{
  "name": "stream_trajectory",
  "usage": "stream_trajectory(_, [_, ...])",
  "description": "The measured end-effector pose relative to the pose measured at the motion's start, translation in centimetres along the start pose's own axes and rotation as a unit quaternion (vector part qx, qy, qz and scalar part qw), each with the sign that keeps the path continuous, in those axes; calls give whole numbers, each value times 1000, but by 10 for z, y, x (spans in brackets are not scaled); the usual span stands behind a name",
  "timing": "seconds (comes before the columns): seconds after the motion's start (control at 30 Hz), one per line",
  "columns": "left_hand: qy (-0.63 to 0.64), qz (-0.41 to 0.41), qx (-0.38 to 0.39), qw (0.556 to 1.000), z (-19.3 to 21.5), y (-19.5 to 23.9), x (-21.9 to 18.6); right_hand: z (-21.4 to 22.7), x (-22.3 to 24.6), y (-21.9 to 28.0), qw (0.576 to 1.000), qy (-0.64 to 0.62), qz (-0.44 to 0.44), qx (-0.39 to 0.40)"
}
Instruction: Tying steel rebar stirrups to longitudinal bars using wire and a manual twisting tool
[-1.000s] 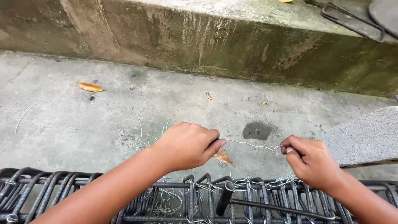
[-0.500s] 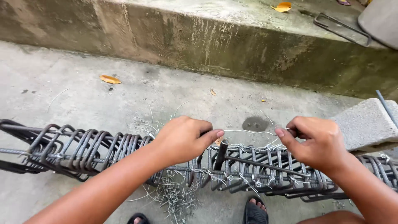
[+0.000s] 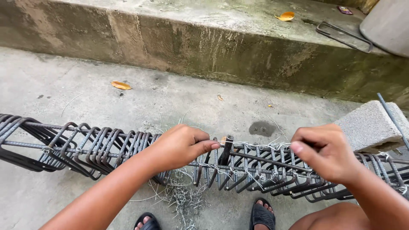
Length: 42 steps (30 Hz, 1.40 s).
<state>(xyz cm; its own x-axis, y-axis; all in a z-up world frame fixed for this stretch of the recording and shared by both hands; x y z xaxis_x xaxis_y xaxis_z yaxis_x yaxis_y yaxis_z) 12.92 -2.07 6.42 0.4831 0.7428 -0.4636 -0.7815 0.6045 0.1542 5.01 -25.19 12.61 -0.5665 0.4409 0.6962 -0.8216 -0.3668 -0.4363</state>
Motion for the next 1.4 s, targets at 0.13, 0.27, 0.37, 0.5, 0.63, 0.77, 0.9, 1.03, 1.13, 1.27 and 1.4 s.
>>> stream_trajectory(0.13, [-20,31,7,999,-14,-8,26,-15,-43,4,940,121,-318,31])
stream_trajectory(0.27, [18,16,70,997,-32,-9,29,-18,-36,-1,964,84,-250,-19])
stream_trajectory(0.37, [28,29,76,996,-28,0,23,-18,-45,2,960,93,-262,-23])
stream_trajectory(0.5, [47,5,57,997,-46,-9,14,-22,-56,7,954,74,-288,-26])
stream_trajectory(0.63, [49,1,43,998,-45,-6,-2,-41,-74,5,951,34,-307,22])
stream_trajectory(0.77, [90,-15,31,995,-51,-13,-5,-58,-91,-9,943,-67,-319,66])
stream_trajectory(0.9, [237,6,2,971,-47,-17,7,2,-87,-32,975,-42,-216,0])
stream_trajectory(1.03, [414,0,18,910,-53,-26,15,11,-61,-26,985,17,-165,-43])
stream_trajectory(1.13, [495,18,43,868,-67,-33,22,-16,-40,-27,992,112,-46,26])
stream_trajectory(1.27, [443,67,113,887,-74,-32,27,-26,-42,-27,965,260,10,45])
stream_trajectory(1.4, [515,45,98,851,-88,-39,35,-24,-69,-16,958,285,3,34])
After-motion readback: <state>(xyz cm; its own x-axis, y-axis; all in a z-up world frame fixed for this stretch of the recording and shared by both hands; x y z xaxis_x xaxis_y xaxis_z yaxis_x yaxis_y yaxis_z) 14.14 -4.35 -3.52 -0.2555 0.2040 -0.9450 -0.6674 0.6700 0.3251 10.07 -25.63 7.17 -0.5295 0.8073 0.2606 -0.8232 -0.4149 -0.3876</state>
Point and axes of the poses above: each hand's wrist, its own y-axis away from the middle knuckle, its own z-axis out of the back of the hand, x = y × z, the point moved 9 cm from there along -y, towards the middle knuckle, and after that the axes turned 11 degrees about -y, right-handed, at the moved point
